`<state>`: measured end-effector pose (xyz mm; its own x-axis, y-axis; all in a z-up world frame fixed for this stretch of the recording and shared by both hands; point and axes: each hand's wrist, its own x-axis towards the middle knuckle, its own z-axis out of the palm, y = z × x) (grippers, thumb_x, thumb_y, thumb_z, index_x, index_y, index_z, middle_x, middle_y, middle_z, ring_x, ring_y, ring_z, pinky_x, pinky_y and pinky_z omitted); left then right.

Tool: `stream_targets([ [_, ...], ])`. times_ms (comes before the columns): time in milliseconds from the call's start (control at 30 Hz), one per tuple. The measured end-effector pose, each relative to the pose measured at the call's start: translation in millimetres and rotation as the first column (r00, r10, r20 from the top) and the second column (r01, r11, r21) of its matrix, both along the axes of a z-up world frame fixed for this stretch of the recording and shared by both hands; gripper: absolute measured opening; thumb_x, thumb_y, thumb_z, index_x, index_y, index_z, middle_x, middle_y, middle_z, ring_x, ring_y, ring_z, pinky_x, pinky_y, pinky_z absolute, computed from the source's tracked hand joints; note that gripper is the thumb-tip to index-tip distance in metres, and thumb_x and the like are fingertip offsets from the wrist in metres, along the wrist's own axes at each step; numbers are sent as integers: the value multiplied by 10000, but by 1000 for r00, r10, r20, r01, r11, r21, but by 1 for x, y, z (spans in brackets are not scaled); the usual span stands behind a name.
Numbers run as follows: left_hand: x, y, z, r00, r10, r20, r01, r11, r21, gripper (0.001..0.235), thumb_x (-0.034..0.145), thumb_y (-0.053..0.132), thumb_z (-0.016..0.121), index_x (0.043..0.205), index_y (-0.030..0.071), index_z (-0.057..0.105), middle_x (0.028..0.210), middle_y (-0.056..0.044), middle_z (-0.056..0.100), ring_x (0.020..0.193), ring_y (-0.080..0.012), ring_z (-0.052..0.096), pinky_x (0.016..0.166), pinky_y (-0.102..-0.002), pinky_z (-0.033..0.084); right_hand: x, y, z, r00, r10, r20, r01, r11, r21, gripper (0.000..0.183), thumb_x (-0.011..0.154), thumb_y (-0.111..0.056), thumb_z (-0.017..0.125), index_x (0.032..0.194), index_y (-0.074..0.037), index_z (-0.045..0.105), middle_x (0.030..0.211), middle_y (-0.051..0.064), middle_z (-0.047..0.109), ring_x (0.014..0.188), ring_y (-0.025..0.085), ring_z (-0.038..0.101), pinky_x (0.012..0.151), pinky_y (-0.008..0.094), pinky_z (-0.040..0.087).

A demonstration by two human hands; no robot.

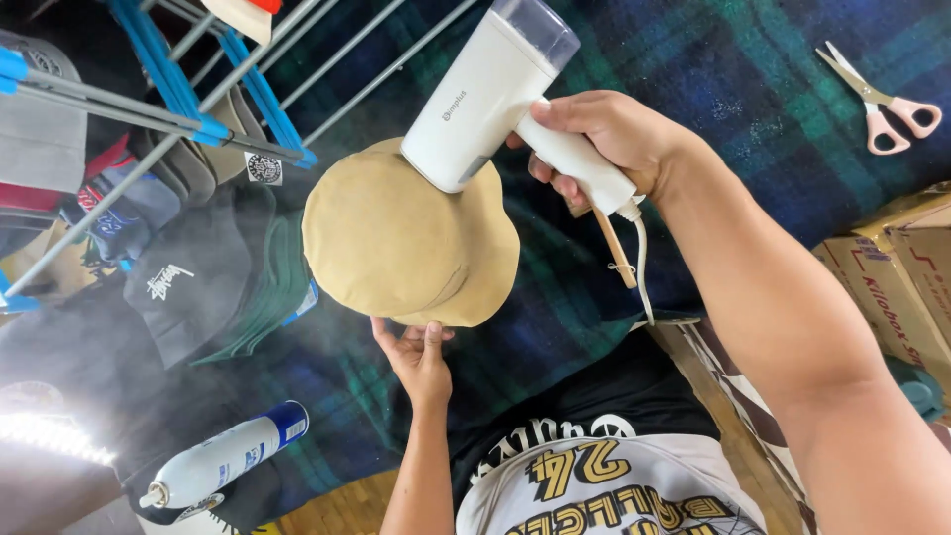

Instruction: The person uses a handheld steamer to steam a beige bucket hat, then brushes it with a wooden brush. They then pick up a black mesh cap, brush it, and steam it with the same handheld steamer.

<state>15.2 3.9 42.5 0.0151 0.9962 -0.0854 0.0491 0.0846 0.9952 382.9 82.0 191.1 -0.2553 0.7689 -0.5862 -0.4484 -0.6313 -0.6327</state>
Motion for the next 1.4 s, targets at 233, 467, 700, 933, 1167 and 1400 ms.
stream_targets([
  [233, -9, 7, -31, 996, 9, 88, -17, 995, 96, 888, 942, -42, 629, 1613, 195, 98, 810, -148, 687, 627, -188, 678, 695, -342, 627, 8, 3, -62, 988, -150, -24, 152, 984, 89, 428, 982, -274, 636, 1149, 119, 619, 737, 239, 658, 438, 260, 665, 366, 417, 581],
  [467, -14, 5, -40, 999, 22, 41, -27, 993, 111, 886, 954, -46, 619, 1607, 172, 61, 808, -149, 674, 644, -196, 694, 710, -346, 615, 6, 4, -59, 985, -141, -98, 152, 982, 115, 393, 993, -270, 614, 1152, 90, 633, 720, 212, 624, 434, 235, 650, 349, 399, 572],
  [700, -12, 9, -38, 1000, 15, 10, -16, 994, 108, 894, 958, -50, 613, 1617, 137, 38, 788, -152, 673, 626, -204, 684, 707, -362, 613, 14, -4, -87, 988, -147, -52, 152, 984, 96, 371, 994, -271, 627, 1131, 74, 646, 723, 230, 630, 442, 261, 652, 363, 434, 567],
  [933, -10, 7, -33, 999, 12, 46, -17, 994, 104, 880, 954, -43, 626, 1615, 139, 74, 808, -139, 669, 648, -186, 689, 720, -338, 612, -3, -29, -58, 973, -194, -122, 210, 969, 134, 336, 996, -278, 612, 1035, 56, 621, 695, 220, 599, 416, 252, 619, 334, 409, 551],
  [1167, -10, 8, -30, 1000, 14, 21, -16, 997, 78, 843, 950, -46, 623, 1606, 118, 120, 804, -146, 678, 633, -192, 692, 712, -351, 624, -10, -52, -85, 947, -307, -95, 316, 945, 88, 367, 992, -269, 629, 1108, 77, 587, 717, 247, 605, 416, 291, 632, 357, 446, 566],
  [1400, -13, 7, -38, 996, 3, 85, -11, 996, 92, 841, 955, -52, 622, 1618, 122, 135, 806, -129, 669, 646, -182, 684, 710, -357, 632, -32, -69, -68, 929, -353, -113, 365, 924, 117, 353, 994, -236, 609, 1152, 78, 577, 708, 257, 605, 400, 299, 624, 335, 447, 558],
])
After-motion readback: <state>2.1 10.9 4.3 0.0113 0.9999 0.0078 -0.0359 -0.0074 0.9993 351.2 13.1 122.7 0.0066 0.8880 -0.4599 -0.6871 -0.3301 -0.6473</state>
